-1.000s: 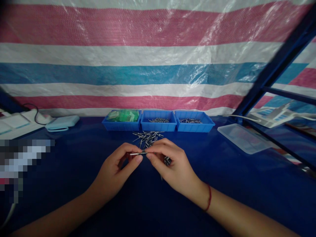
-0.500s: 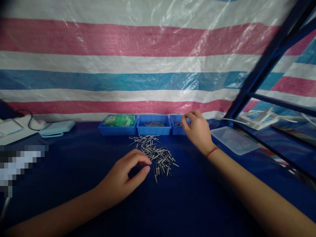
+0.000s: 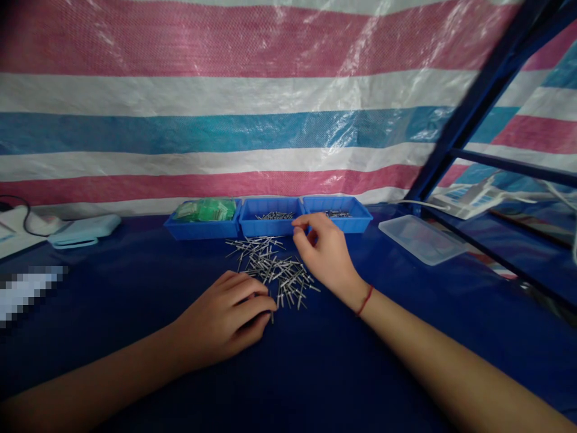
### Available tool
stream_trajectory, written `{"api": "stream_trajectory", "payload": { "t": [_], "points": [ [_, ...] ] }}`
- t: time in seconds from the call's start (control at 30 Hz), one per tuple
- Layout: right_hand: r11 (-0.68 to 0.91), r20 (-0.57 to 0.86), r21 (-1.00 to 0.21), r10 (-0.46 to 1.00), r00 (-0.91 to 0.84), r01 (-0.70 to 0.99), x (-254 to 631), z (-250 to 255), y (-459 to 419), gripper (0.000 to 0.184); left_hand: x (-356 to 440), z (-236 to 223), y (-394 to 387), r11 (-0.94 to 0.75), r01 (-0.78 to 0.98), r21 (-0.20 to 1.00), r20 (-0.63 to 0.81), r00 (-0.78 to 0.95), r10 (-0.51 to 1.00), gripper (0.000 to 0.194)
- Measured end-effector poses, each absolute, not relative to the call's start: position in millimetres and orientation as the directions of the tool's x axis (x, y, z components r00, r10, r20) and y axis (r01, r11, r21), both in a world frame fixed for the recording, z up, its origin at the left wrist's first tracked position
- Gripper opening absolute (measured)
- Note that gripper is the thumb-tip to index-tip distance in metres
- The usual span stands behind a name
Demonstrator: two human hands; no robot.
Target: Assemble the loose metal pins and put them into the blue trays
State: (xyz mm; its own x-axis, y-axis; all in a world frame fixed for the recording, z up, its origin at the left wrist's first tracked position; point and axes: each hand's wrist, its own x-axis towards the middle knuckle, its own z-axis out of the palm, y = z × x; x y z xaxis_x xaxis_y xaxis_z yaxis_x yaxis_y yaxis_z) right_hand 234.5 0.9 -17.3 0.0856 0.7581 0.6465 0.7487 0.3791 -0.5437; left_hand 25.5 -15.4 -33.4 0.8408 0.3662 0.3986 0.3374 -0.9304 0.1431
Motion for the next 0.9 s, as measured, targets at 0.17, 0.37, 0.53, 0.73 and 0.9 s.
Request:
{"api": "stream_trajectory", "payload": {
  "t": [0.17,0.37,0.53,0.73,0.9],
  "points": [
    [0.477,0.621,-0.544,0.782,-0.052,0.691,222.3,-24.5,-20.1,0.011,23.4,-31.7,-16.4,-0.902,0.363,0.235,0.33,0.843,0.425,0.016],
    [0.518,0.588,-0.598,0.802,-0.104,0.611,212.1,-28.9,-27.7,0.011,26.5,-29.6,-15.4,-0.865,0.414,0.285,0.322,0.808,0.493,0.017],
    [0.578,0.51,-0.599,0.809,-0.292,0.554,209.4,-23.0,-34.0,0.014,23.2,-30.9,-13.1,-0.801,0.488,0.347,0.415,0.686,0.598,0.018],
    [0.578,0.506,-0.636,0.812,-0.289,0.511,202.1,-20.3,-45.7,0.013,19.6,-31.7,-12.6,-0.807,0.376,0.455,0.545,0.599,0.586,0.017],
    [0.51,0.482,-0.724,0.856,-0.188,0.465,198.9,-24.5,-47.5,0.015,20.2,-30.0,-13.6,-0.766,0.259,0.588,0.536,0.585,0.609,0.015]
  ]
}}
